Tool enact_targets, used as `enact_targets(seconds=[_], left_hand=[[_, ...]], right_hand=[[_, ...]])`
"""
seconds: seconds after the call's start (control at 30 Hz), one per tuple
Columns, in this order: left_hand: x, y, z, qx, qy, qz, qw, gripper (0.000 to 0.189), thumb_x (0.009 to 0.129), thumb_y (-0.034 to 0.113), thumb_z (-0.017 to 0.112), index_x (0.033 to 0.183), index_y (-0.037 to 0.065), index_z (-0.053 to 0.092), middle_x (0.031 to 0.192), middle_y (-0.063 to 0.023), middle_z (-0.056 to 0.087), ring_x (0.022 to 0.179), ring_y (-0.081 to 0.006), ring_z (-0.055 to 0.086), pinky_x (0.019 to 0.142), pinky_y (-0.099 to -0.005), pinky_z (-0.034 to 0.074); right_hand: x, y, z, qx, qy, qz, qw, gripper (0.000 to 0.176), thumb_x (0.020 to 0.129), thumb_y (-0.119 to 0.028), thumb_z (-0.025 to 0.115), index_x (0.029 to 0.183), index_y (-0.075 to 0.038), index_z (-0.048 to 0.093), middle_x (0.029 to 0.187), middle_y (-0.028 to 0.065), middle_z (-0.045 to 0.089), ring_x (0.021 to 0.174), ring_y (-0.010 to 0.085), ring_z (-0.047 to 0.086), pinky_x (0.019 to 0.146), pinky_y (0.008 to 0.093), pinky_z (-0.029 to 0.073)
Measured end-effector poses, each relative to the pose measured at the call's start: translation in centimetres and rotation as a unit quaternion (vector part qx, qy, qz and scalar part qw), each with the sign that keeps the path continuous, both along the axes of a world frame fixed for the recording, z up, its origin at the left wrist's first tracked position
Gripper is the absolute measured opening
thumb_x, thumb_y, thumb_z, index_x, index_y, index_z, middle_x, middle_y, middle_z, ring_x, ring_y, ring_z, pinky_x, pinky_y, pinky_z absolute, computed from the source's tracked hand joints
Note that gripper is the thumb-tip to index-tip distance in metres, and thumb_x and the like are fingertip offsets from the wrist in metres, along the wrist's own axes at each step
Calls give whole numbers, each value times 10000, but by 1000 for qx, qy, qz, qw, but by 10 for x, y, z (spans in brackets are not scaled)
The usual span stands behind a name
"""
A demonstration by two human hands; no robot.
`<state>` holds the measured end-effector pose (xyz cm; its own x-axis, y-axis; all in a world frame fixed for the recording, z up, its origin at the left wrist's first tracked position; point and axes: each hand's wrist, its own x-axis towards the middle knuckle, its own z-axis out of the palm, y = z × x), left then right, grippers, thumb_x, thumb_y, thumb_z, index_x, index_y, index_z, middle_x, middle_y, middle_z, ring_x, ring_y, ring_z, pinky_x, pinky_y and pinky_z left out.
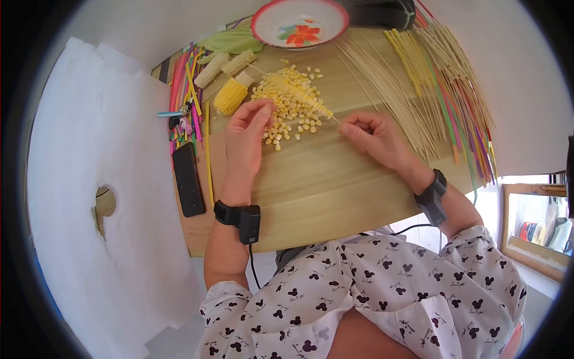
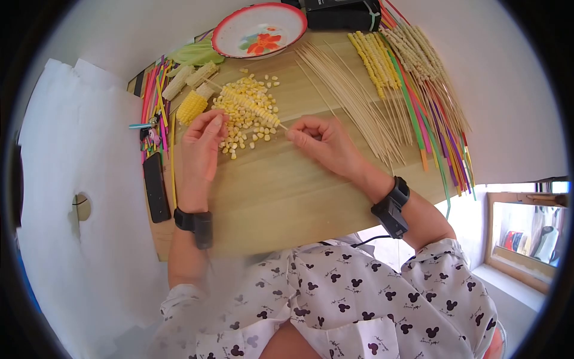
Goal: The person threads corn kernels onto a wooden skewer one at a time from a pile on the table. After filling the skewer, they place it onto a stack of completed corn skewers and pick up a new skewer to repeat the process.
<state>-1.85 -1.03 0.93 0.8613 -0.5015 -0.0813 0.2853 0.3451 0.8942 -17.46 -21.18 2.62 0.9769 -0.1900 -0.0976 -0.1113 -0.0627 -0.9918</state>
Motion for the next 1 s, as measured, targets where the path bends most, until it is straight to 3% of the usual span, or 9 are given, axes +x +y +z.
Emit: enact_targets(seconds=[0.07,0.1,0.17,0.37,0.57,0.67,0.8,0.87,1.0], left_hand=[[-4,1,1,166,-167,-33,971,130,845,36,622,968,6,653,886,-28,626,754,-97,558,684,-223,456],[-7,1,2,167,-166,-36,971,130,845,36,622,968,6,653,886,-28,626,754,-97,558,684,-223,456],[-13,-2,6,296,-367,-77,878,104,806,19,635,905,20,665,858,-22,617,732,-98,555,651,-214,439],[-17,-8,5,346,-535,-83,767,138,728,33,661,865,36,655,806,-69,588,808,-205,540,726,-308,422],[-20,-9,5,365,-570,-59,734,110,730,40,662,839,33,645,820,-74,590,819,-226,526,739,-323,418],[-17,-9,-2,343,-529,-30,775,94,741,28,658,834,29,642,822,-72,591,807,-209,526,714,-308,426],[-8,0,8,350,-536,-4,768,94,748,6,643,841,22,642,812,-68,591,778,-184,532,685,-286,431],[-10,4,20,352,-384,-86,849,80,743,22,632,822,36,641,770,-71,591,785,-216,535,718,-319,409],[-10,7,27,380,-401,-160,818,86,742,7,611,822,23,637,761,-74,586,756,-205,534,687,-317,418]], right_hand=[[0,-2,2,-3,-2,-10,1000,156,907,-154,592,855,-8,605,640,-90,478,575,-13,360,483,179,290],[0,-2,3,-8,0,-16,1000,158,906,-155,594,852,-8,607,638,-91,477,576,-12,361,483,180,289],[-1,-1,6,-12,2,-24,1000,159,905,-156,596,848,-8,609,637,-91,476,577,-12,362,483,180,289],[-1,1,8,-23,8,-22,999,161,899,-152,601,834,-5,614,636,-91,471,576,-9,363,484,183,291],[-1,1,7,-30,-5,-19,999,154,901,-143,595,843,-3,618,629,-94,457,571,-8,352,481,183,286],[-1,1,8,-29,-3,-18,999,152,903,-141,592,841,-4,617,623,-96,448,568,-9,346,476,182,280],[-1,1,8,-16,-2,-16,1000,153,905,-139,589,831,-7,614,619,-96,444,564,-10,343,472,181,273],[-1,1,8,-13,-4,-15,1000,155,905,-139,589,828,-7,613,618,-96,442,563,-10,342,471,181,271],[-2,1,9,-17,-9,-6,1000,154,902,-139,591,825,-8,616,621,-92,456,563,-10,350,470,181,277]])
